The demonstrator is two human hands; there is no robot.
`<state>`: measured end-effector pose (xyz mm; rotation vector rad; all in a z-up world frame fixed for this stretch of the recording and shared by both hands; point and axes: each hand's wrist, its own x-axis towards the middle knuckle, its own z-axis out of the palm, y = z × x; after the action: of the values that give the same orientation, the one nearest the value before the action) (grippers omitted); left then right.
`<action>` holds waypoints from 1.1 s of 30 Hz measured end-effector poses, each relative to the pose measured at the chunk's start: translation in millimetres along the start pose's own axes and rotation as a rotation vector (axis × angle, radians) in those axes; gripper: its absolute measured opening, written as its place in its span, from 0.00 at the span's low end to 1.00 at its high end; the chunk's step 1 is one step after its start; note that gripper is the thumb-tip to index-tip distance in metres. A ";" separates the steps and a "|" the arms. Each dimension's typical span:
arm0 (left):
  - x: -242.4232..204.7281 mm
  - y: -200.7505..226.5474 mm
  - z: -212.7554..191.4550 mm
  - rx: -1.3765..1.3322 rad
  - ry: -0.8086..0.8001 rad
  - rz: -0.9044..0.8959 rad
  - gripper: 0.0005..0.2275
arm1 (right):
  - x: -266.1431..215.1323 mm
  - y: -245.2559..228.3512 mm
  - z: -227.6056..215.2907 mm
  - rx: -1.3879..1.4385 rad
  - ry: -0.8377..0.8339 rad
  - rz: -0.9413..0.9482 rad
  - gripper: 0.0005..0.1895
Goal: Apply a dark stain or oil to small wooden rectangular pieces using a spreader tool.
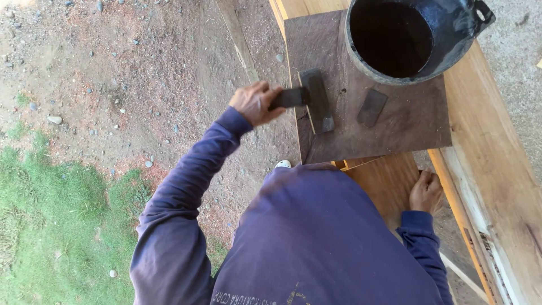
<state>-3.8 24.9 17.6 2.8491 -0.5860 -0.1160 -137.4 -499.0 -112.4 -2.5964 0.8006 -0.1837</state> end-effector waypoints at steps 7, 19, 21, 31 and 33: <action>28.6 7.1 -40.1 -0.196 0.345 -0.028 0.29 | -1.3 -11.0 -6.8 0.010 -0.024 0.000 0.24; 263.4 108.0 -11.5 0.229 0.288 0.073 0.05 | -6.8 -31.5 -17.1 0.054 -0.029 0.033 0.27; 312.9 123.4 18.2 0.285 0.311 0.039 0.06 | -6.2 -30.3 -16.0 0.054 -0.008 0.046 0.26; 375.8 117.8 61.9 0.325 0.356 0.032 0.09 | -6.5 -38.6 -20.4 0.037 0.002 0.102 0.24; 364.4 115.7 54.2 0.209 0.180 0.065 0.08 | -5.0 -35.6 -17.9 0.005 -0.005 0.100 0.25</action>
<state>279.7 -234.8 -18.7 2.9925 -0.6870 0.2233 -127.7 -475.8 -81.1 -2.5440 0.9249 -0.1493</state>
